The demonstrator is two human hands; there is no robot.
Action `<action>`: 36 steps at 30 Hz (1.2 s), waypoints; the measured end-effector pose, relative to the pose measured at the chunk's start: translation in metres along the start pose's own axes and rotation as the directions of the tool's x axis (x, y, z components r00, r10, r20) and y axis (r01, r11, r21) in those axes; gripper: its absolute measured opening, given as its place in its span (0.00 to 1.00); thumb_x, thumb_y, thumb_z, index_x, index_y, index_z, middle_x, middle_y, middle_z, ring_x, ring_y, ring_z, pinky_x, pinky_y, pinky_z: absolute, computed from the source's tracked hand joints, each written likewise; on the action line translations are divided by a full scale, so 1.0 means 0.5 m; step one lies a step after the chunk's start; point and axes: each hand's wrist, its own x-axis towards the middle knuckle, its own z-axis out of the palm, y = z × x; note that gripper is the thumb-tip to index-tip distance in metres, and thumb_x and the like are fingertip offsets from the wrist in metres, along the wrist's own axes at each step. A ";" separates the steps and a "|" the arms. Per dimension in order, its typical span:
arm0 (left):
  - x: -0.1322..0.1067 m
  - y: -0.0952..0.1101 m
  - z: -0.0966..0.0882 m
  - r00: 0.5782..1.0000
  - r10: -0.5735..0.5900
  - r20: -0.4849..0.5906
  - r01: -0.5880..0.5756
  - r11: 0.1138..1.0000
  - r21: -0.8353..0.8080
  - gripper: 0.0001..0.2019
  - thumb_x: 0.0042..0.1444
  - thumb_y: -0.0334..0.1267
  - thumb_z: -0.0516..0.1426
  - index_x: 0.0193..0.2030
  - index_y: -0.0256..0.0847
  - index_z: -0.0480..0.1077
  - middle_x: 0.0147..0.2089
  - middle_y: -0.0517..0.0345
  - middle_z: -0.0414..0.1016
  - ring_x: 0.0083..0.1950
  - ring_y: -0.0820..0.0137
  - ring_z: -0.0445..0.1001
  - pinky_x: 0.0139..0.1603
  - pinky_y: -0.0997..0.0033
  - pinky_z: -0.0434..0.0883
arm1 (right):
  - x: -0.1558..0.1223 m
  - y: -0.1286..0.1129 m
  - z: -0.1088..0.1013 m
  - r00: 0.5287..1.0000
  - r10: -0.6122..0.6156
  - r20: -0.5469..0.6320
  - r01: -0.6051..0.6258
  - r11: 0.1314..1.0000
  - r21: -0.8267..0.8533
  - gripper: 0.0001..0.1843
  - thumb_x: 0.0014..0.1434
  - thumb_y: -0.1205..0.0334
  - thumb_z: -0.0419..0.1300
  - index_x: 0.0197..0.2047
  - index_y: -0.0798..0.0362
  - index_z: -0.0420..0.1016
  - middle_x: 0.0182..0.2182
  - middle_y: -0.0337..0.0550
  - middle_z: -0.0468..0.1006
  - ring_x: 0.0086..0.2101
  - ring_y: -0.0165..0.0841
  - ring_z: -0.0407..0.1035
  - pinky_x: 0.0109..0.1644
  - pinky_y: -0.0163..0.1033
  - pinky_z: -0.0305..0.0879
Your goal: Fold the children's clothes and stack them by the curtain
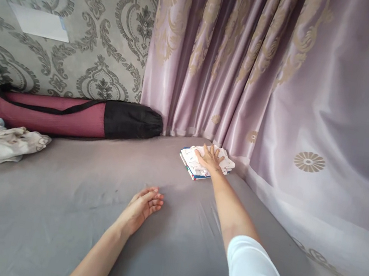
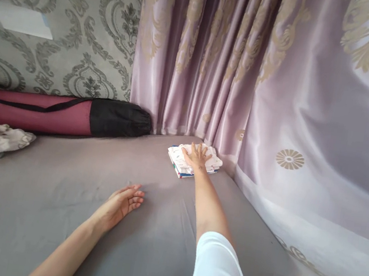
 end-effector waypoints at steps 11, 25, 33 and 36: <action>-0.008 0.003 0.005 1.000 -0.008 -0.018 0.008 1.000 -0.007 0.08 0.58 0.28 0.56 0.44 0.34 0.64 0.32 0.53 0.75 0.28 0.75 0.75 0.30 0.77 0.72 | 0.013 0.007 0.010 0.999 0.004 0.043 -0.005 0.999 0.036 0.51 0.52 0.24 0.41 0.71 0.44 0.44 0.71 0.51 0.36 0.67 0.59 0.27 0.62 0.71 0.25; 0.008 -0.018 -0.015 0.873 0.488 0.022 -0.408 0.703 0.582 0.09 0.51 0.35 0.60 0.41 0.39 0.72 0.38 0.51 0.74 0.43 0.63 0.73 0.49 0.63 0.69 | 0.015 0.010 -0.004 0.997 -0.001 0.072 -0.002 0.999 0.040 0.50 0.53 0.24 0.42 0.71 0.43 0.44 0.71 0.50 0.37 0.67 0.59 0.28 0.62 0.71 0.30; 0.018 -0.042 -0.040 0.755 0.598 0.268 -0.518 0.295 0.803 0.10 0.48 0.30 0.60 0.38 0.43 0.72 0.53 0.45 0.71 0.61 0.53 0.63 0.66 0.51 0.54 | -0.061 -0.016 -0.030 0.983 -0.150 -0.109 0.158 0.985 0.066 0.36 0.65 0.43 0.41 0.70 0.52 0.48 0.69 0.54 0.45 0.67 0.51 0.37 0.65 0.66 0.35; 0.016 -0.044 -0.037 0.747 0.581 0.322 -0.492 0.160 0.856 0.08 0.52 0.32 0.57 0.40 0.42 0.71 0.54 0.42 0.70 0.60 0.53 0.64 0.65 0.51 0.55 | -0.144 -0.052 0.000 0.922 -0.363 -0.131 0.365 0.931 -0.016 0.31 0.66 0.52 0.44 0.69 0.52 0.50 0.70 0.52 0.44 0.68 0.46 0.36 0.66 0.65 0.32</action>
